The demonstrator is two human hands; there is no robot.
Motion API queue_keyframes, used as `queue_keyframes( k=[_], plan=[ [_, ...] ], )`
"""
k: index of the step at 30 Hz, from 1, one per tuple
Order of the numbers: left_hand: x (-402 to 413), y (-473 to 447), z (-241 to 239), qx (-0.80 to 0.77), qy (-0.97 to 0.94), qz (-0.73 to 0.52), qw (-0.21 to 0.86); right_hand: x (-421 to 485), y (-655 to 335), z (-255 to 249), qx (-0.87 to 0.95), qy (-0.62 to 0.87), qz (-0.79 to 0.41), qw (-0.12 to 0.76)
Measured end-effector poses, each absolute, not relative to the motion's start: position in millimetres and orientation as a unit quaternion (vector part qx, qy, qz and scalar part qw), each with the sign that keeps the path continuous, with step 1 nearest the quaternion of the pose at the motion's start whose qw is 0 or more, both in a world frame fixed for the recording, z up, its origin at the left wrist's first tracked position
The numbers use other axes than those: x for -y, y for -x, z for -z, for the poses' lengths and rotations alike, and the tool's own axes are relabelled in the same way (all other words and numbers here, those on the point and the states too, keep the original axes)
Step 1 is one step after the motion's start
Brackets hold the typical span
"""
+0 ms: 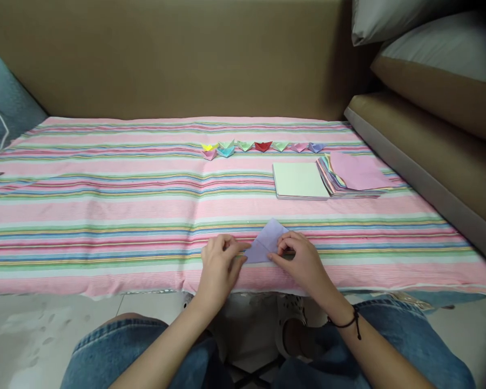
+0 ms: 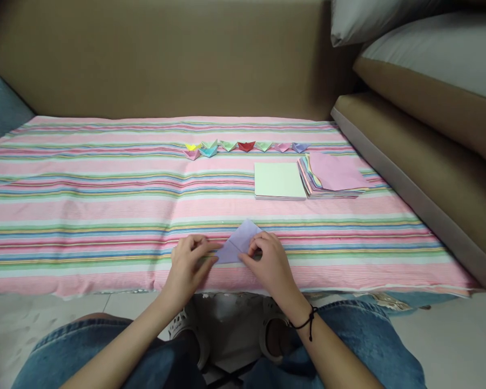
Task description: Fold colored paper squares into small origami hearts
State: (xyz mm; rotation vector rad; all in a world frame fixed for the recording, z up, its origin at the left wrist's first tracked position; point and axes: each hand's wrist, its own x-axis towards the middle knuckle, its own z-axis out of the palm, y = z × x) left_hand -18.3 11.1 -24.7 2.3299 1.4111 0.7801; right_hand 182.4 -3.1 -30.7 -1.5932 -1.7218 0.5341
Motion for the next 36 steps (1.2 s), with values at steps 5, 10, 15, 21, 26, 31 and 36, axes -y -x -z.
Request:
queue_keyframes(
  k=[5, 10, 15, 21, 26, 31, 36],
  plan=[
    [-16.0, 18.5, 26.6, -0.45, -0.858, -0.216, 0.122, 2.5, -183.2, 31.3, 0.675, 0.607, -0.209, 0.363],
    [-18.2, 18.2, 25.8, -0.472, -0.855, -0.179, 0.122, 2.5, -183.1, 30.0, 0.671, 0.616, -0.216, 0.353],
    [-18.8, 17.6, 22.7, -0.479, -0.856, -0.157, 0.115, 3.4, -178.0, 27.6, 0.663, 0.632, -0.203, 0.346],
    [-18.9, 17.6, 18.8, -0.478, -0.86, -0.142, 0.11, 4.9, -161.9, 25.9, 0.657, 0.674, -0.117, 0.317],
    [-18.9, 17.3, 20.0, -0.478, -0.862, -0.14, 0.095, 4.4, -161.5, 28.7, 0.655, 0.678, -0.114, 0.315],
    [-18.8, 17.1, 20.0, -0.481, -0.862, -0.131, 0.09, 1.6, -179.3, 33.0, 0.648, 0.645, -0.212, 0.345],
    [-18.4, 17.3, 19.5, -0.483, -0.862, -0.126, 0.09, 2.6, -192.2, 30.9, 0.657, 0.614, -0.258, 0.355]
  ],
)
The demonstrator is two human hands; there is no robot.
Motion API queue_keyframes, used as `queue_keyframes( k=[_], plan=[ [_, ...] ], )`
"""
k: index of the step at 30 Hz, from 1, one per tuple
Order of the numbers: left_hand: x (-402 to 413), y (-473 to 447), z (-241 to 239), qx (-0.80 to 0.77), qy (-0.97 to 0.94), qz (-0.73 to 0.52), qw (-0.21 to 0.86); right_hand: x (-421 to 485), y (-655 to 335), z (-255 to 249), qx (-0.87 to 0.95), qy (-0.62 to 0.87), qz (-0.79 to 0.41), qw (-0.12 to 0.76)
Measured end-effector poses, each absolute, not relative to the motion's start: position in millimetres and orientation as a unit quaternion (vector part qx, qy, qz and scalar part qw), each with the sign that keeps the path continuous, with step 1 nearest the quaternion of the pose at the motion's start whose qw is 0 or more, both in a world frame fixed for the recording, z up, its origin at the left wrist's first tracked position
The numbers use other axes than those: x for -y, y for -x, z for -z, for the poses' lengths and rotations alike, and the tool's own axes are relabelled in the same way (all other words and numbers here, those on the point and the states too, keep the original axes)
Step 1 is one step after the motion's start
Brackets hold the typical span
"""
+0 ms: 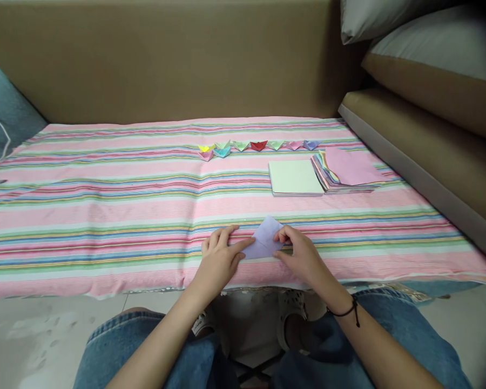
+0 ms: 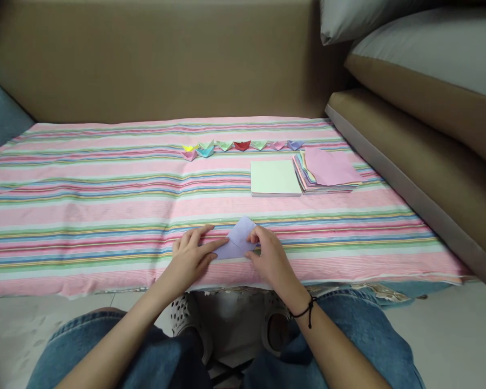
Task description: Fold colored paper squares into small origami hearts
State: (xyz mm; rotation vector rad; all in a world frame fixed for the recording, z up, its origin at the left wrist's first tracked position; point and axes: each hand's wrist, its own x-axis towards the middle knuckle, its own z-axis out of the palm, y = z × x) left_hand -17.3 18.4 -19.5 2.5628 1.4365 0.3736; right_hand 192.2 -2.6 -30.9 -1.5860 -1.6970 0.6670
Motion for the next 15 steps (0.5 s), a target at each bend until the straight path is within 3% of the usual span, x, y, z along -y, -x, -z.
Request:
queue_keyframes(
  k=[10, 15],
  plan=[
    [-19.1, 18.7, 19.0, -0.477, -0.865, -0.127, 0.092, 12.7, -183.3, 25.0, 0.796, 0.428, -0.189, 0.384],
    [-19.4, 19.8, 20.8, -0.477, -0.865, -0.127, 0.094, 7.5, -178.7, 32.0, 0.798, 0.439, -0.191, 0.367]
  ],
)
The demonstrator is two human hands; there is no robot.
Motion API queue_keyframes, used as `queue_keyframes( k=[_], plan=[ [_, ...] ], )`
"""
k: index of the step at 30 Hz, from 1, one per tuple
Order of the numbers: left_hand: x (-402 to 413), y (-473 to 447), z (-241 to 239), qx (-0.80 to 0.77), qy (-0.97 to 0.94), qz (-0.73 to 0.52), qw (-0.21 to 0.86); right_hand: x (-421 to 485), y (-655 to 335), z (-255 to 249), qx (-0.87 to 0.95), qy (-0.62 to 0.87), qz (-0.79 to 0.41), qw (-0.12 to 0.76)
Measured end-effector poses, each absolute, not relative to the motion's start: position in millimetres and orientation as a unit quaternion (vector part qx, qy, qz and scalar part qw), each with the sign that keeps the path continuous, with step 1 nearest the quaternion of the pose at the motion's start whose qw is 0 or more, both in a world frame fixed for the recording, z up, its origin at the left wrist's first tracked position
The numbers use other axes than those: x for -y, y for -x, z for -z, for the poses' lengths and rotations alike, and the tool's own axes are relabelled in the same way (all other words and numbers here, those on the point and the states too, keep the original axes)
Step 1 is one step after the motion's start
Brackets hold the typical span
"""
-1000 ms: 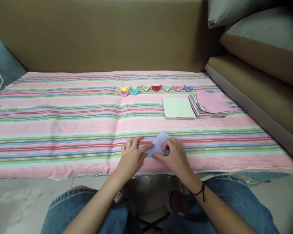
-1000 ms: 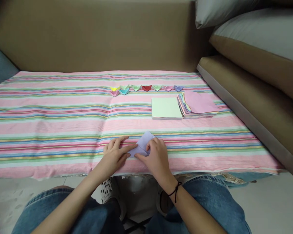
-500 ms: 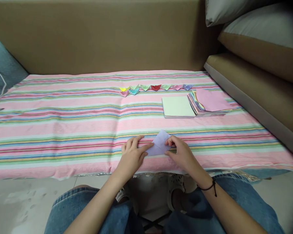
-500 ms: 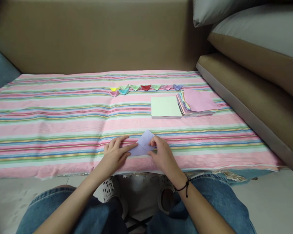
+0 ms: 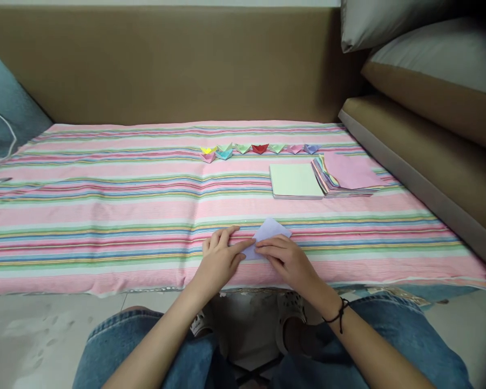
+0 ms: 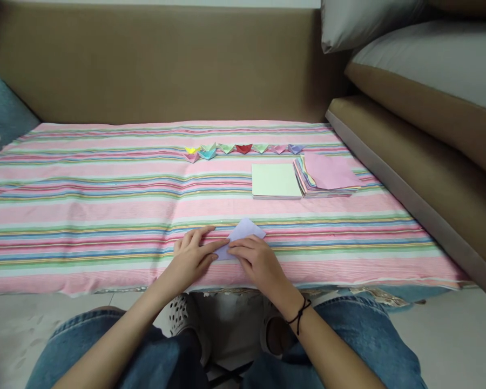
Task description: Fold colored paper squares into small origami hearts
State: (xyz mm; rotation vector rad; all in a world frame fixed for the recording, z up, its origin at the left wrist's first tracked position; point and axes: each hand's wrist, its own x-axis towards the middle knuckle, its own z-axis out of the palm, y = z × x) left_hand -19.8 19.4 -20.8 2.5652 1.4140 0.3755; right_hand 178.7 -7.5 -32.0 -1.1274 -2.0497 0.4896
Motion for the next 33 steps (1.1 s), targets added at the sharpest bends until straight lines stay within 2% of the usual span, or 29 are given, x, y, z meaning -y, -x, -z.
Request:
queue_keyframes(
  k=[5, 12, 17, 21, 28, 33],
  plan=[
    [-19.1, 20.0, 22.0, -0.483, -0.857, -0.14, 0.109, 2.4, -177.7, 31.5, 0.81, 0.441, -0.179, 0.343],
    [-19.9, 30.2, 15.9, -0.486, -0.836, -0.161, 0.199, 2.5, -180.5, 31.5, 0.813, 0.435, -0.199, 0.332],
    [-7.6, 40.3, 5.2, -0.431, -0.846, -0.212, 0.232, 2.4, -181.1, 34.1, 0.813, 0.433, -0.201, 0.332],
    [12.3, 32.8, 6.2, -0.389, -0.881, -0.214, 0.165, 2.0, -180.6, 34.4, 0.814, 0.425, -0.201, 0.341],
    [33.3, 3.1, 31.5, -0.368, -0.92, -0.124, -0.061, 1.8, -181.3, 34.9, 0.808, 0.428, -0.215, 0.344],
    [44.7, -13.8, 32.2, -0.409, -0.899, -0.085, -0.127, 1.4, -181.9, 35.8, 0.809, 0.422, -0.218, 0.346]
  ],
)
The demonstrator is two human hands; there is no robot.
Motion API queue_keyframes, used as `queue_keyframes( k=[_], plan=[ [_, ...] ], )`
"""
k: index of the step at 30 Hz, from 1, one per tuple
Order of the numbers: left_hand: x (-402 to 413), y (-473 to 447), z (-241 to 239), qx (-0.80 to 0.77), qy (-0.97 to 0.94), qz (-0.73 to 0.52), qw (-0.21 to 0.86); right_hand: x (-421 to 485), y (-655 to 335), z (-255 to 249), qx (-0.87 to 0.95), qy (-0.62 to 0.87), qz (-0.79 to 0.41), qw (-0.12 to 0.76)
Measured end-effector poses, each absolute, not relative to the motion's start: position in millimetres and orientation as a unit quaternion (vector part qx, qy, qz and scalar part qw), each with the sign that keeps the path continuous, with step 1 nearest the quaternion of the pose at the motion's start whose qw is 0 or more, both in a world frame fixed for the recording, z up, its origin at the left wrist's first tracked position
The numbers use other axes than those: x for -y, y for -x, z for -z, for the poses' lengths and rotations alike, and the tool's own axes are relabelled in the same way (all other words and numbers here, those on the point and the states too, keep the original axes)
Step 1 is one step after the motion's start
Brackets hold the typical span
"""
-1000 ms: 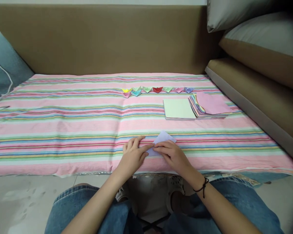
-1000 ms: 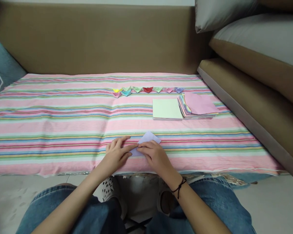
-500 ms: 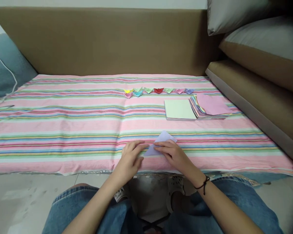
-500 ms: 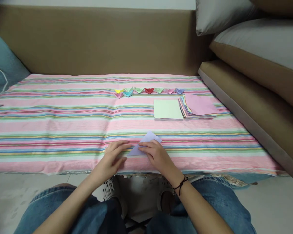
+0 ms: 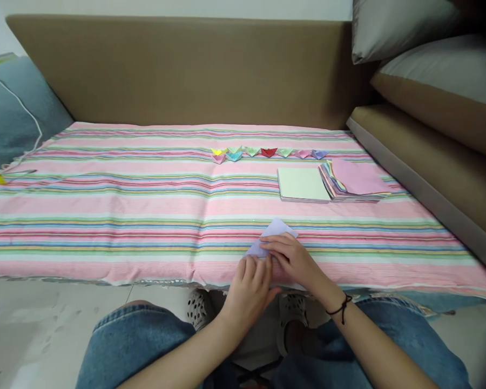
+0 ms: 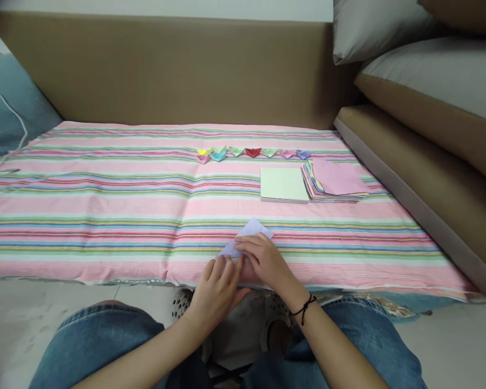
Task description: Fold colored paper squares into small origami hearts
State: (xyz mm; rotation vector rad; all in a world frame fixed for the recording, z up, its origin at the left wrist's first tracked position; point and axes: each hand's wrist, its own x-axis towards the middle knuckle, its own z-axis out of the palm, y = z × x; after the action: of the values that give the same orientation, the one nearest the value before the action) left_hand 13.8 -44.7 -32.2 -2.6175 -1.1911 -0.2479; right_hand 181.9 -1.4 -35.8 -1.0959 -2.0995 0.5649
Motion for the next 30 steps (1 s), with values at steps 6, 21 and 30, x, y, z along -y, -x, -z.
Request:
queue_keyframes(
  k=[6, 21, 30],
  plan=[
    [43.0, -16.6, 29.0, 0.418, 0.896, 0.093, 0.114, 2.3, -182.6, 33.8, 0.813, 0.422, -0.216, 0.339],
    [42.6, 11.3, 28.4, 0.428, 0.884, 0.124, 0.14, 2.2, -183.6, 34.1, 0.817, 0.423, -0.197, 0.337],
    [34.4, 29.6, 18.6, 0.459, 0.868, 0.151, 0.111, 1.6, -182.8, 34.0, 0.816, 0.421, -0.196, 0.345]
  ],
)
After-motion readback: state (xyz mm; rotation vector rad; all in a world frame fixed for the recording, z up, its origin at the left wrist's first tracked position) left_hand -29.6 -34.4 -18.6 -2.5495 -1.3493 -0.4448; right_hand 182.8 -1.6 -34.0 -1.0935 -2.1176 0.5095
